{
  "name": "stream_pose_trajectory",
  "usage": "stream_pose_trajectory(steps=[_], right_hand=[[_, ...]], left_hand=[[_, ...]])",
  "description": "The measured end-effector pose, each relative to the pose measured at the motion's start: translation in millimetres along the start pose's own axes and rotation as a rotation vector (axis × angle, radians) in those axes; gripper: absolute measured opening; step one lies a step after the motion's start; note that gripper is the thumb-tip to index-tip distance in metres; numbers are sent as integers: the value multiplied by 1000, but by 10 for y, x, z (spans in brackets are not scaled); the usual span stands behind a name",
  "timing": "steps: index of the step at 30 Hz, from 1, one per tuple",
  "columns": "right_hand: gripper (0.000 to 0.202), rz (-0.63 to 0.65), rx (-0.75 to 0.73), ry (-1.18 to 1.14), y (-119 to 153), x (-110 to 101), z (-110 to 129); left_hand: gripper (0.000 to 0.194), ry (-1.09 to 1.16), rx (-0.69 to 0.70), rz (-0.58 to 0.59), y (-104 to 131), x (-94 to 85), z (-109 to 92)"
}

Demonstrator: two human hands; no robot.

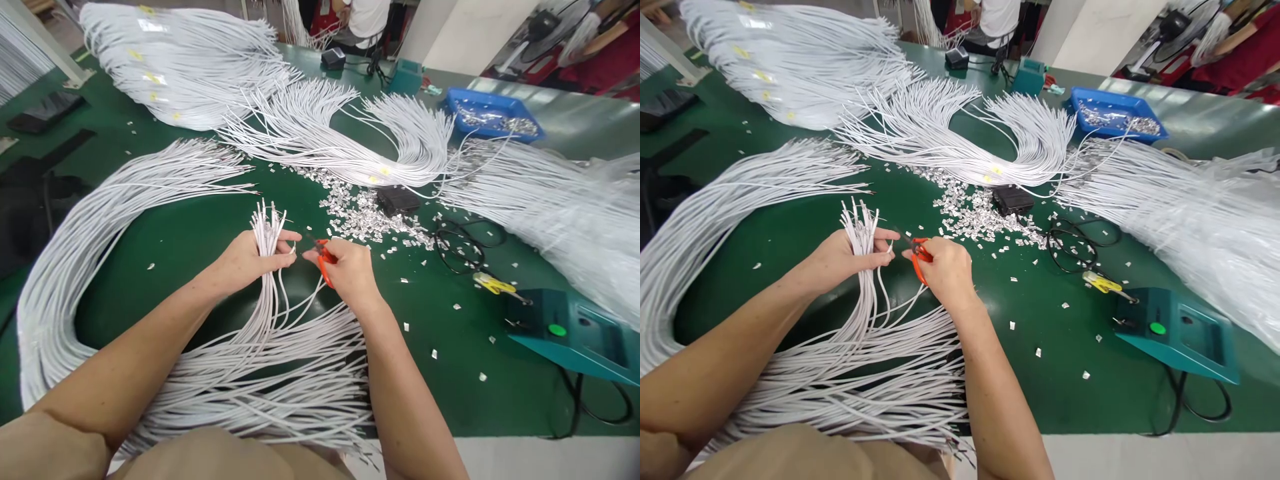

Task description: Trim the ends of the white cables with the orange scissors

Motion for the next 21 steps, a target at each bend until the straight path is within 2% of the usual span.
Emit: stream_pose_trajectory(steps=[2, 4, 7, 10, 14, 16, 18, 21], right_hand=[[30, 4, 202, -345, 12, 44, -59], [28, 87, 343, -610, 53, 176, -38], [24, 154, 403, -833, 90, 281, 68], [20, 2, 367, -745, 67, 141, 35], [11, -411, 182, -162, 50, -356, 0], [13, -519, 89, -37, 62, -482, 77], [14, -501, 82, -170, 49, -460, 99], [15, -339, 208, -532, 10, -271, 65]], left_hand=[[27, 36, 18, 1, 5, 25, -15], [18, 68, 55, 9, 10, 59, -45], [17, 115, 62, 27, 19, 109, -43], [30, 198, 4, 32, 29, 132, 3], [46, 245, -76, -11, 40, 105, 69], [46, 166, -66, -34, 43, 87, 74], [47, 136, -47, -5, 57, 124, 53], [48, 187, -29, 88, 106, 252, -8]])
Point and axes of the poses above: each hand's wrist, its own y-axis away from the middle knuckle, its own x-axis out of the palm, z = x × y, the point moved 9 cm from there along -y, towards the middle knuckle, and after that the axes turned 12 degrees about -z, right-handed, at the moved point
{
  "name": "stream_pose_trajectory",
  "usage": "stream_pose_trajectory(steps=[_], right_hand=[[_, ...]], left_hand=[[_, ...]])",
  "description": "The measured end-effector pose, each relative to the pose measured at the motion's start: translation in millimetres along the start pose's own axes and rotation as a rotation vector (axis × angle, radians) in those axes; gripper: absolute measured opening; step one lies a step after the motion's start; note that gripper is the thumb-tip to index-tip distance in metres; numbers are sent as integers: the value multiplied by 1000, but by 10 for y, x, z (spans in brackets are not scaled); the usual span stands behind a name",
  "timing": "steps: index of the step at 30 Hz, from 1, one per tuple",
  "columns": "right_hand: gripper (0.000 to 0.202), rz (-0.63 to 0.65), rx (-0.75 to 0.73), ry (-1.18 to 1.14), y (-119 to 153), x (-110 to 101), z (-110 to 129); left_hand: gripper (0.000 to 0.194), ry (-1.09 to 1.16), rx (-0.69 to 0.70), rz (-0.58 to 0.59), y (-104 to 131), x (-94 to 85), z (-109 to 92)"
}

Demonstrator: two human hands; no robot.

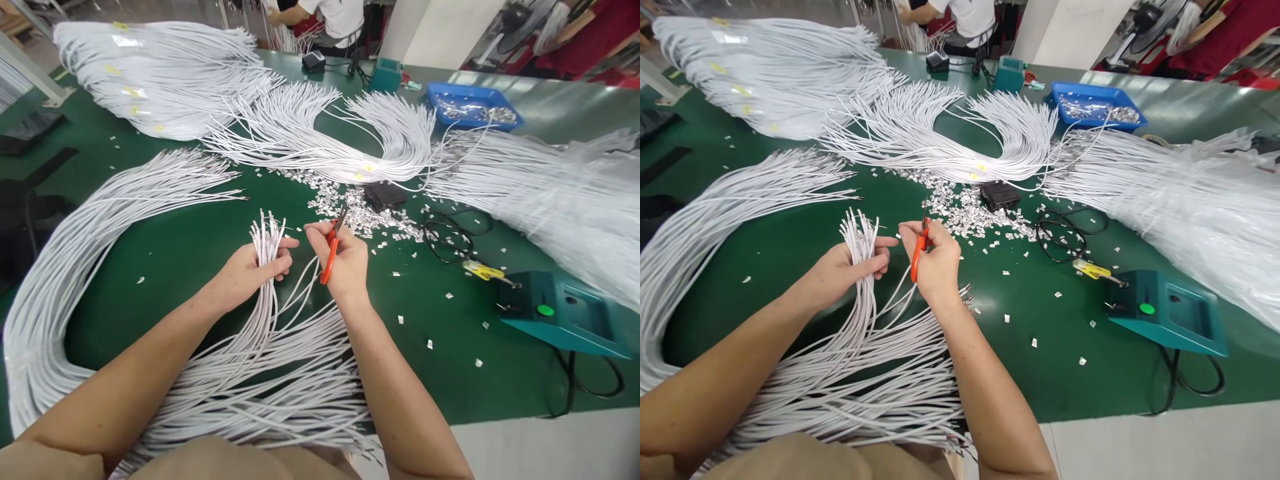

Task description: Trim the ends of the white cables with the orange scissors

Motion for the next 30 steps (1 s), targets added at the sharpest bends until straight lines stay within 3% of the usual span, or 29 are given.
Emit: stream_pose_trajectory(steps=[3, 6, 11, 13, 21, 24, 30], right_hand=[[18, 98, 183, -140, 25, 102, -97], [15, 151, 234, -136, 38, 122, -118], [13, 173, 154, -60, 18, 93, -47], [15, 196, 155, -63, 23, 109, -45], [22, 398, 341, -267, 128, 283, -201], [24, 428, 258, -141, 105, 270, -226], [23, 333, -181, 554, 39, 193, -203]], left_hand=[[41, 1, 24, 85, 53, 148, -42], [34, 31, 28, 96, 75, 203, -53], [31, 202, -28, -182, -10, -60, -3], [31, 192, -28, -217, -39, -100, -7], [33, 232, -35, -116, -50, 2, -101], [44, 158, 2, -119, -57, -32, -125], [34, 24, 38, -238, -101, -177, -87]])
Point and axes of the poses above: each hand's wrist, its own y-axis away from the middle knuckle, its own x-axis out of the palm, z = x × y, the point moved 9 cm from there along -y, towards the middle knuckle, and after that the axes turned 12 degrees about -z, right-handed, at the moved point
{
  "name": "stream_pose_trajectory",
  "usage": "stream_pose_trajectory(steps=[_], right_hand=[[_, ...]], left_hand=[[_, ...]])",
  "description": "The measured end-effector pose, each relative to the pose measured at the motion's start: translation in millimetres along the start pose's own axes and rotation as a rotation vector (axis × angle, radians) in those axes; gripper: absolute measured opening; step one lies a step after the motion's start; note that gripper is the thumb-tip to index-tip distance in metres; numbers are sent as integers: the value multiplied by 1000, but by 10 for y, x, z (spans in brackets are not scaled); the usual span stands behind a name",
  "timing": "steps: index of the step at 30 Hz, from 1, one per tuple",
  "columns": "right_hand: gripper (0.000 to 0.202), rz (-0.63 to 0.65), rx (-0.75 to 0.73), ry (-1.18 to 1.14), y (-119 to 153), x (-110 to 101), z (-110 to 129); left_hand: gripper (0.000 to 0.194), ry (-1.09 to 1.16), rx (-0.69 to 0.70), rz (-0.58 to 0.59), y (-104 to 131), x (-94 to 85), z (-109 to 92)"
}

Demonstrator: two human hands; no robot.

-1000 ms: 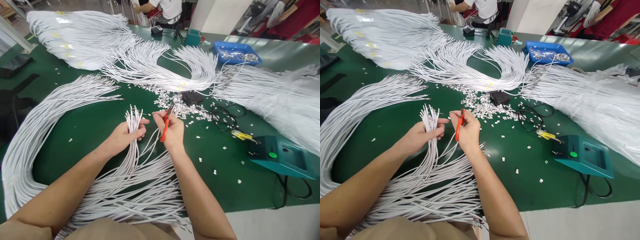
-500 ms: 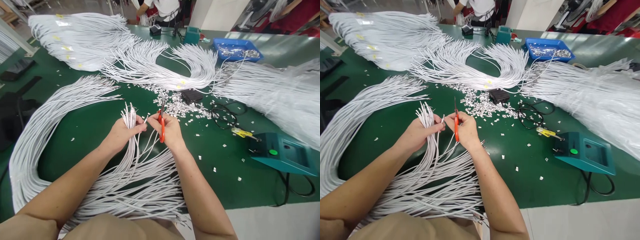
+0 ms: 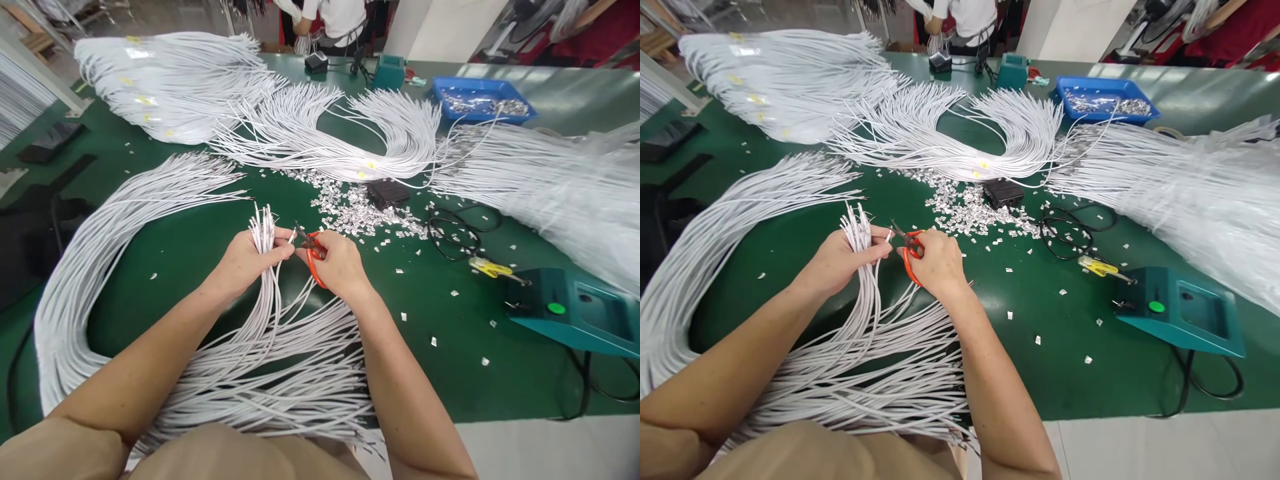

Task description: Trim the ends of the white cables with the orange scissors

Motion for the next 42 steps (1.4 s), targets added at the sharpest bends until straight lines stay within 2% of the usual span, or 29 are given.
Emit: stream_pose_trajectory(steps=[3, 10, 23, 26, 30, 33, 37, 42], right_hand=[[19, -10, -117, 151, 23, 29, 74], [21, -30, -189, 276, 58, -20, 157], [25, -11, -144, 268, 74, 8, 134], [20, 20, -21, 115, 42, -16, 52], [13, -39, 257, -460, 16, -41, -41], [12, -16, 366, -813, 31, 64, -12], [9, -3, 460, -968, 65, 191, -30], [11, -29, 636, -1087, 128, 314, -108]], left_hand=[[30, -54, 43, -28, -20, -34, 0], [25, -193, 131, -16, -9, -50, -89], [20, -339, 222, -29, 36, -36, -242], [18, -362, 196, -40, 36, -40, -221], [17, -370, 170, -46, 40, -27, -202], [16, -364, 183, -54, 49, -23, -211], [15, -362, 206, -67, 64, -20, -216], [16, -294, 220, -146, 79, -52, -223]])
Point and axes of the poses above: each hand's wrist, its own y-axis away from the middle knuckle, its own x-axis out of the palm, z = x × y, the point moved 9 cm from there along -y, towards the middle knuckle, and after that the axes turned 12 degrees about -z, right-handed, at the moved point
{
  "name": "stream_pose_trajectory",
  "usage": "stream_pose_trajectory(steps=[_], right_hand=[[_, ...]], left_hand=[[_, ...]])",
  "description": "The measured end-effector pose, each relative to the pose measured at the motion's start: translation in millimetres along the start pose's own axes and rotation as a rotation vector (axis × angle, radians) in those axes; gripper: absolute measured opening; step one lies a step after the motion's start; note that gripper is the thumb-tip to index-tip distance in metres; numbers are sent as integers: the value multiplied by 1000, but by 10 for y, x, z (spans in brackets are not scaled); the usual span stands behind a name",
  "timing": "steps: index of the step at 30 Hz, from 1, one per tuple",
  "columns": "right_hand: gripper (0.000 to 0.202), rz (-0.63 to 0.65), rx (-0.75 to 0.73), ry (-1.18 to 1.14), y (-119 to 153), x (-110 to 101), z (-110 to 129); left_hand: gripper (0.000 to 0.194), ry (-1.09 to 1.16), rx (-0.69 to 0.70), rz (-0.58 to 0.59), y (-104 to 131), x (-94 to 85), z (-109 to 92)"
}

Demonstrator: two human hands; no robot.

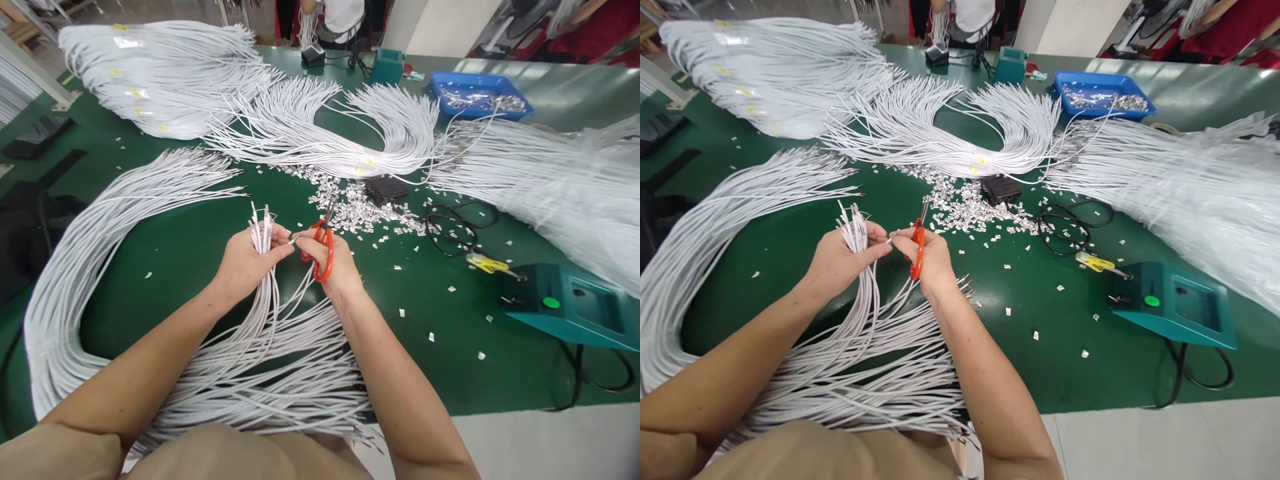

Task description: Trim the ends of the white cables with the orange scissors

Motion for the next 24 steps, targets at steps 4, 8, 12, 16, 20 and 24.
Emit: stream_pose_trajectory(steps=[4, 8, 12, 16, 20, 24], right_hand=[[11, 45, 74, -84, 20, 70, -59], [14, 104, 74, -57, 32, 120, -75], [19, -67, -94, 170, -31, -70, 17], [16, -288, -438, 350, 33, -252, 345], [14, -266, -626, 412, 168, -164, 512], [13, -175, -682, 420, 222, -43, 518]], left_hand=[[20, 197, -81, 62, 10, 79, 74], [38, 510, -193, 310, 90, 291, 89], [51, 596, -274, 397, 137, 351, 115], [37, 431, -291, 363, 96, 264, 224], [40, 130, -210, 344, 44, 139, 289], [48, 69, -178, 311, 39, 104, 280]])
Point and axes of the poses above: each hand's wrist, its own y-axis away from the middle knuckle, its own x-axis out of the palm, z = x × y, the point moved 9 cm from there along -y, towards the middle knuckle, and after that the axes turned 12 degrees about -z, right-handed, at the moved point
